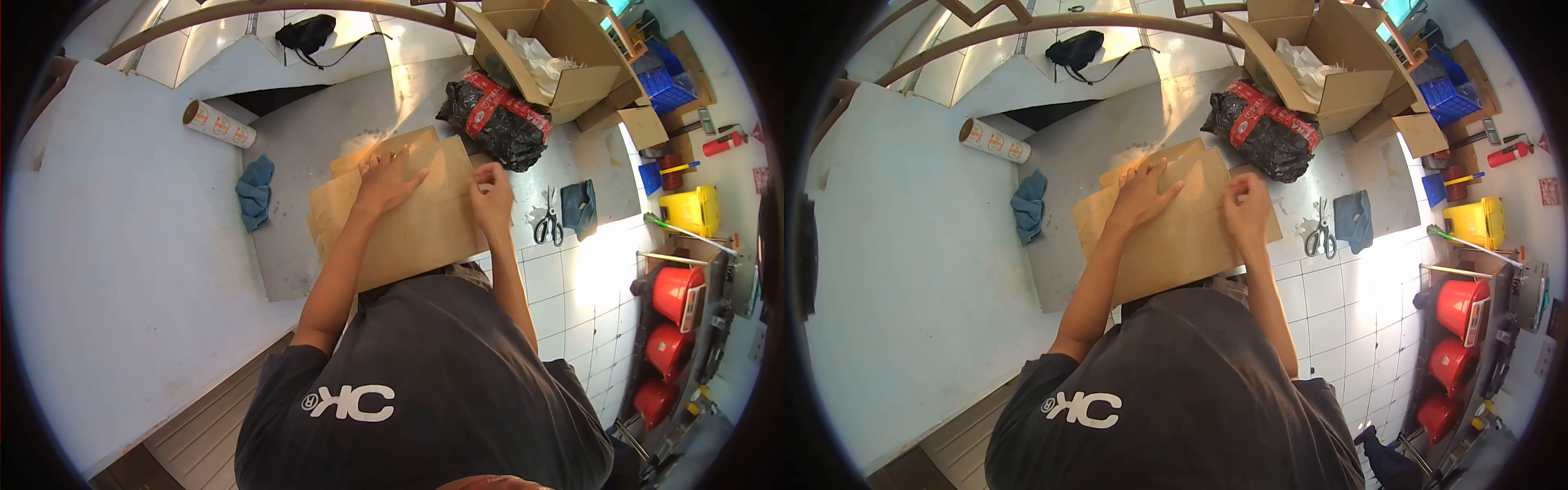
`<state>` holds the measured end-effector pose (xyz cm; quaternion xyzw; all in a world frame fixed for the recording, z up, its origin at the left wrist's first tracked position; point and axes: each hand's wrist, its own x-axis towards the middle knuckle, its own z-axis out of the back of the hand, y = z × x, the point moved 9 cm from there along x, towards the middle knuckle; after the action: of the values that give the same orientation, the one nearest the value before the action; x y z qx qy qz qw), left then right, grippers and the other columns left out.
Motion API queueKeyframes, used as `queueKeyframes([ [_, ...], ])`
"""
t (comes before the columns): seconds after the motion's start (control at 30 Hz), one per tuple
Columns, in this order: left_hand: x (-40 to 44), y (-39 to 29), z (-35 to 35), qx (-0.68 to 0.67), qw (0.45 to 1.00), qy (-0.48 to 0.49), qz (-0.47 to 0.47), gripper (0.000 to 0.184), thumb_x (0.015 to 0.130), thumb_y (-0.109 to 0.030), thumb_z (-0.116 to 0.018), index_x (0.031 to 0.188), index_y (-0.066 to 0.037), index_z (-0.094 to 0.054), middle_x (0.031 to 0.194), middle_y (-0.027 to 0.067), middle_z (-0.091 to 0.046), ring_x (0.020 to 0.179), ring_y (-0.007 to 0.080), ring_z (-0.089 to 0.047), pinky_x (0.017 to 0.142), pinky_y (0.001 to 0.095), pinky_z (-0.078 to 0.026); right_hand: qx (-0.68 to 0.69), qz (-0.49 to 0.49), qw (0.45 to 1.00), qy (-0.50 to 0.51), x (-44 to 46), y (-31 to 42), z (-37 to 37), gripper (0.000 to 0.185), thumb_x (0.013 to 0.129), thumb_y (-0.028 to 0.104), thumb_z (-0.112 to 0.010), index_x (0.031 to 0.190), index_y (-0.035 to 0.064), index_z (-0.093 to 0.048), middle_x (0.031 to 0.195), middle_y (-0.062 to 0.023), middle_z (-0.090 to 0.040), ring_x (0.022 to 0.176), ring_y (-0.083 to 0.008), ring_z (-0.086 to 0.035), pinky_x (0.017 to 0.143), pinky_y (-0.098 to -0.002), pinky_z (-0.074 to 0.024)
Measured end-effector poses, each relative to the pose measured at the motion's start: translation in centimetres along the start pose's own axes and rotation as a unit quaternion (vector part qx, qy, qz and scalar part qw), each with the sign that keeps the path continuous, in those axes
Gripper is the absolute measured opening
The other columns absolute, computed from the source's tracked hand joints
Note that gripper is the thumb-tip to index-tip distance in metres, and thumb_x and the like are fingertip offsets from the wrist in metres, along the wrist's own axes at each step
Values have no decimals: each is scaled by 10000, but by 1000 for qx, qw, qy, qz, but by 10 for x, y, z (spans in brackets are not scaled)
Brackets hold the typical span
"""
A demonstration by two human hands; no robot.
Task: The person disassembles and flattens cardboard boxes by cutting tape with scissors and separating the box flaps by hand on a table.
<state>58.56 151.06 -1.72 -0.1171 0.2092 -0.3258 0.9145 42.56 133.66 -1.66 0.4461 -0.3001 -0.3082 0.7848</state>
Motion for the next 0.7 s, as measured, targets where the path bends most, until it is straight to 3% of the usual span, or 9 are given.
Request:
queueKeyframes([
  [0.13,-1,3,-6,-13,1000,-3,5,781,962,-613,-519,1552,-113,-416,1505,191,-469,1397,381,-407,1198,571,-224,-176,-95,973,113,-2,-18,10,285,922,289,-700,862,28,-603,811,-157,-651,772,-347,-646,696,-448,-499],
  [0.2,-4,-2,-4,3,1000,-26,-1,761,968,-601,-518,1547,-116,-424,1498,195,-474,1397,387,-406,1198,594,-206,-232,-75,954,177,-13,-12,-7,396,961,395,-638,843,18,-608,851,-205,-648,805,-400,-636,717,-493,-489],
  [0.33,-3,0,-9,-19,1000,-23,-7,805,949,-627,-536,1552,-109,-410,1495,198,-474,1404,392,-396,1203,601,-186,-187,5,973,137,-7,-24,-20,386,993,358,-584,834,9,-626,850,-203,-655,811,-422,-633,718,-509,-475],
  [0.37,-6,-5,-7,-9,999,-30,-17,888,920,-664,-556,1556,-69,-382,1493,216,-467,1413,395,-386,1201,607,-184,-187,7,973,138,-4,-19,-19,386,993,358,-584,834,9,-626,850,-203,-655,811,-422,-633,718,-509,-475],
  [0.43,-8,-8,-7,2,999,-36,-28,974,890,-701,-575,1559,-29,-354,1491,234,-461,1421,398,-375,1200,613,-182,-86,-92,974,188,-1,-26,-22,380,993,323,-576,816,-10,-624,862,-212,-643,807,-415,-625,708,-493,-456],
  [0.5,-10,-16,-4,0,995,-73,-63,1245,750,-809,-647,1550,71,-277,1491,278,-432,1442,416,-346,1196,633,-177,-65,-114,974,183,1,-17,-18,368,987,297,-582,803,-19,-618,873,-217,-628,816,-400,-612,719,-474,-451],
  [0.53,-11,-16,-7,-1,995,-73,-62,1245,750,-809,-647,1550,71,-277,1491,278,-432,1442,416,-346,1196,633,-177,-45,-135,973,181,0,-16,-18,356,982,272,-589,790,-28,-611,885,-221,-612,826,-385,-599,730,-454,-445],
  [0.6,-17,-27,-2,27,993,-74,-92,1422,625,-863,-700,1537,123,-231,1515,304,-379,1458,435,-315,1198,644,-177,-62,-98,981,157,1,-10,-15,336,973,251,-605,791,-32,-613,906,-214,-599,846,-360,-588,745,-437,-445],
  [0.7,-18,-34,-3,51,993,-54,-88,1500,546,-877,-733,1541,120,-218,1543,299,-335,1465,457,-290,1198,650,-180,-66,-49,991,108,3,-2,-13,303,961,210,-629,788,-38,-616,949,-191,-577,890,-313,-568,780,-408,-444],
])
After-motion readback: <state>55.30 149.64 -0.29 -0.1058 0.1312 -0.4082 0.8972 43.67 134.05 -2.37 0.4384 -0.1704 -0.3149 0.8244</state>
